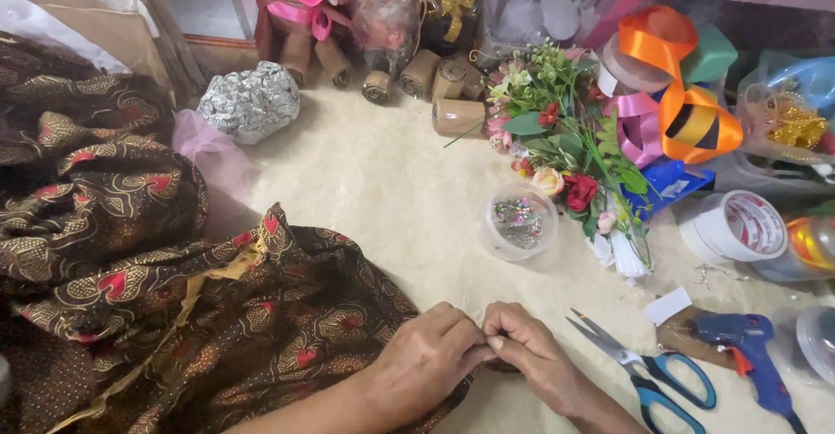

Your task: Folding and pinning batik fabric to create a decorative bird shape as part of a handicraft project.

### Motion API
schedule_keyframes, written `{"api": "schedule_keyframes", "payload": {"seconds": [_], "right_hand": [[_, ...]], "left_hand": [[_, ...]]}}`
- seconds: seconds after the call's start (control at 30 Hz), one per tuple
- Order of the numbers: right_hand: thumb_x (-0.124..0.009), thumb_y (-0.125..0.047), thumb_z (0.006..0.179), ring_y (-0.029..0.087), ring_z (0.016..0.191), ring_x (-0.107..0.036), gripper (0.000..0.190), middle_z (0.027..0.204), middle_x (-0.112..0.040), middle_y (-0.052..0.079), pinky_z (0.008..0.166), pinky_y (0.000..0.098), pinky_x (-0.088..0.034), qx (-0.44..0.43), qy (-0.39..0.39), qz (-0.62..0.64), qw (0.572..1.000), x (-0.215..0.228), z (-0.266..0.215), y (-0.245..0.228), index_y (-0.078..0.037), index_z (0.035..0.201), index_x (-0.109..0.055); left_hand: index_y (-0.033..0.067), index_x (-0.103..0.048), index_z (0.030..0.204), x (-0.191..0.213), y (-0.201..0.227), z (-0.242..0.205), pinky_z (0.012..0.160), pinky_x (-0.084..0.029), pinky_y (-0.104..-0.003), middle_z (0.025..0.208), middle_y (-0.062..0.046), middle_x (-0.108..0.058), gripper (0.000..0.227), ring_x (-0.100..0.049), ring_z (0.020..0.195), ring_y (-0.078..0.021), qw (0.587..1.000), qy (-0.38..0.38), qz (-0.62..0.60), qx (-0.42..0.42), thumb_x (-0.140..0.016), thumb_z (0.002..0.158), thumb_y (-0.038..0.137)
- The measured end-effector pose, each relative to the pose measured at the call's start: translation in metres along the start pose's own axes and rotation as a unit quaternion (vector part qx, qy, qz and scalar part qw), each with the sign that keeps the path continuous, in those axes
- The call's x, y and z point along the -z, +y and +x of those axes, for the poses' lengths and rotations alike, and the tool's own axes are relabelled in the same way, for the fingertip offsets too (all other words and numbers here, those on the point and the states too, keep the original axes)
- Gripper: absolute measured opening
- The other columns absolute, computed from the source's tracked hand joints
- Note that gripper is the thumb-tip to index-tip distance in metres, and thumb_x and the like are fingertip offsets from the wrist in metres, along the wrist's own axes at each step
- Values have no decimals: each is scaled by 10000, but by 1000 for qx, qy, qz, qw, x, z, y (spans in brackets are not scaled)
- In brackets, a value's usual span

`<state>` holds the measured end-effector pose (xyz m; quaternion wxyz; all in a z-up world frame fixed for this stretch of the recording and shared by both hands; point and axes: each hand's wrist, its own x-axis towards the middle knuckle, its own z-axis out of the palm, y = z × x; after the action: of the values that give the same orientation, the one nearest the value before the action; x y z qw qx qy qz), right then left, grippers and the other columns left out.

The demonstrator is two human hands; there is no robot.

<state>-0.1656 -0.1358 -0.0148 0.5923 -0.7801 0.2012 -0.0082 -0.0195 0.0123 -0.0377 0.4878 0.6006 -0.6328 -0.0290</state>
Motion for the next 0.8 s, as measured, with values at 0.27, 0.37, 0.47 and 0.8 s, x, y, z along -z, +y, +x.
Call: {"api": "schedule_keyframes", "payload": {"seconds": [0.27,0.37,0.47,0.8], "right_hand": [[-539,-302,1011,148,835,-536,245,830,-572,-10,786,288,-409,-6,-35,-79,996,14,-3,-17,-137,832,-571],[-500,-330,1030,149,832,-528,281,818,-574,-15,780,289,-403,-19,-38,-146,988,19,-10,-32,-149,825,-564],[-441,-322,1057,153,816,-500,302,803,-543,-25,752,304,-395,14,-49,-196,979,20,-17,-30,-159,813,-516],[-466,-274,1059,176,775,-467,267,813,-472,14,719,321,-382,90,-67,-129,985,4,-27,-22,-123,842,-499]], "left_hand": [[13,-610,987,19,2,10,658,-537,-403,887,-135,-631,77,-631,746,-302,990,-34,-129,49,-640,1015,78],[14,-621,992,22,1,11,633,-530,-386,865,-125,-625,44,-632,724,-289,991,-33,-121,52,-642,999,53],[17,-639,984,22,0,12,634,-509,-399,828,-117,-601,27,-601,716,-292,998,-33,-60,9,-648,986,42],[72,-680,1064,22,0,13,607,-391,-414,778,-78,-542,181,-524,637,-273,995,-73,53,-35,-546,959,11]]}}
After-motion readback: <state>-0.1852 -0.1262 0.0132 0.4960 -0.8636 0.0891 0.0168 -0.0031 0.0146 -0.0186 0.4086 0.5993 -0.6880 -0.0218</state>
